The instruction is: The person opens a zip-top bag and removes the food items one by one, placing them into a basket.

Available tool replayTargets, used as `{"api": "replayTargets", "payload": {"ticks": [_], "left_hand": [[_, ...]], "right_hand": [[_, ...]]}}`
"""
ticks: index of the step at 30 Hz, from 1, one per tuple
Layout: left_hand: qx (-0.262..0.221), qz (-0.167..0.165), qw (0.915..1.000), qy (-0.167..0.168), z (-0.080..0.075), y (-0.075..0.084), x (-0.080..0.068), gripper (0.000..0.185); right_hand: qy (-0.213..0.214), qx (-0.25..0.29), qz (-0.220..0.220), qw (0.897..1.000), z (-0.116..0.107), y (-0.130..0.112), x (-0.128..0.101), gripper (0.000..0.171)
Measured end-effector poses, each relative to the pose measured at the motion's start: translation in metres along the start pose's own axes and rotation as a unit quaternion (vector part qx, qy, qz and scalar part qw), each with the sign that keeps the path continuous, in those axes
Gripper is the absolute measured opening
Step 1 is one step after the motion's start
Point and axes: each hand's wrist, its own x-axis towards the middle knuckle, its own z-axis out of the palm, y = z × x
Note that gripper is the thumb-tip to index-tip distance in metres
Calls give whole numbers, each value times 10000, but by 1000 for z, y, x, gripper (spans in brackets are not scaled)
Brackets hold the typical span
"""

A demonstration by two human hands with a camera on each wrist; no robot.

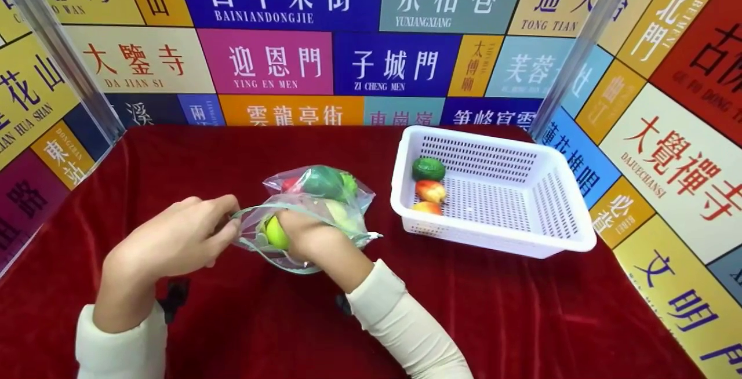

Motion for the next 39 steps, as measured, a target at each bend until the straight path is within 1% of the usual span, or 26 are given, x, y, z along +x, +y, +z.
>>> {"api": "replayTargets", "payload": {"ticks": [2,4,7,9,10,12,13,14,15,16,17,19,20,22,24,27,29,31,36,39], "left_hand": [[-11,-31,10000,-44,0,0,1,13],[-12,-56,10000,-75,0,0,1,13],[-15,-61,9999,-88,0,0,1,13],[-34,-57,9999,-83,0,0,1,13],[-44,-58,9999,-77,0,0,0,13],[-65,-61,9999,-60,0,0,0,13],[-80,-64,9999,-58,0,0,0,13],[-86,-64,9999,-52,1,-1,0,12],[-97,-70,9999,-51,1,-1,0,12],[-103,-71,9999,-49,1,-1,0,12],[-114,-78,9999,-52,1,-1,0,11],[-136,-93,9998,-61,0,-1,-1,11],[-122,-88,9999,-48,0,-1,0,10],[-42,-26,10000,35,-1,-2,0,11],[35,43,9999,120,-1,-2,0,12],[91,100,9997,179,-1,-3,0,13],[71,87,9998,151,0,-2,0,13],[35,60,9999,112,0,-2,0,13],[-78,-21,10000,14,-1,-1,0,11],[-73,-20,10000,13,-1,-1,1,11]], "right_hand": [[-22,142,47,9999,2,2,3,19],[-53,238,101,9997,3,4,5,16],[-69,286,92,9995,2,3,4,17],[-51,216,13,9998,1,2,3,20],[-34,93,-66,9999,0,0,2,21],[-16,-430,-297,9986,-2,-2,-1,21],[-71,-956,-420,9945,-4,-4,-3,19],[-23,-1276,-537,9904,-5,-5,-5,18],[68,-1567,-669,9854,-7,-6,-8,17],[216,-1917,-821,9778,-8,-7,-11,17],[367,-2152,-956,9712,-10,-8,-16,19],[615,-2127,-1041,9696,-14,-11,-24,23],[788,-1856,-1045,9739,-17,-13,-28,26],[989,-1799,-1074,9728,-22,-18,-37,32],[1034,-1647,-1001,9758,-27,-23,-45,34],[1140,-1773,-1012,9723,-34,-29,-59,34],[1178,-1763,-1077,9713,-38,-33,-69,34],[1239,-1688,-1168,9708,-42,-36,-78,37],[1575,-1467,-1371,9669,-51,-39,-101,45],[1798,-1351,-1456,9634,-55,-38,-114,46]]}}
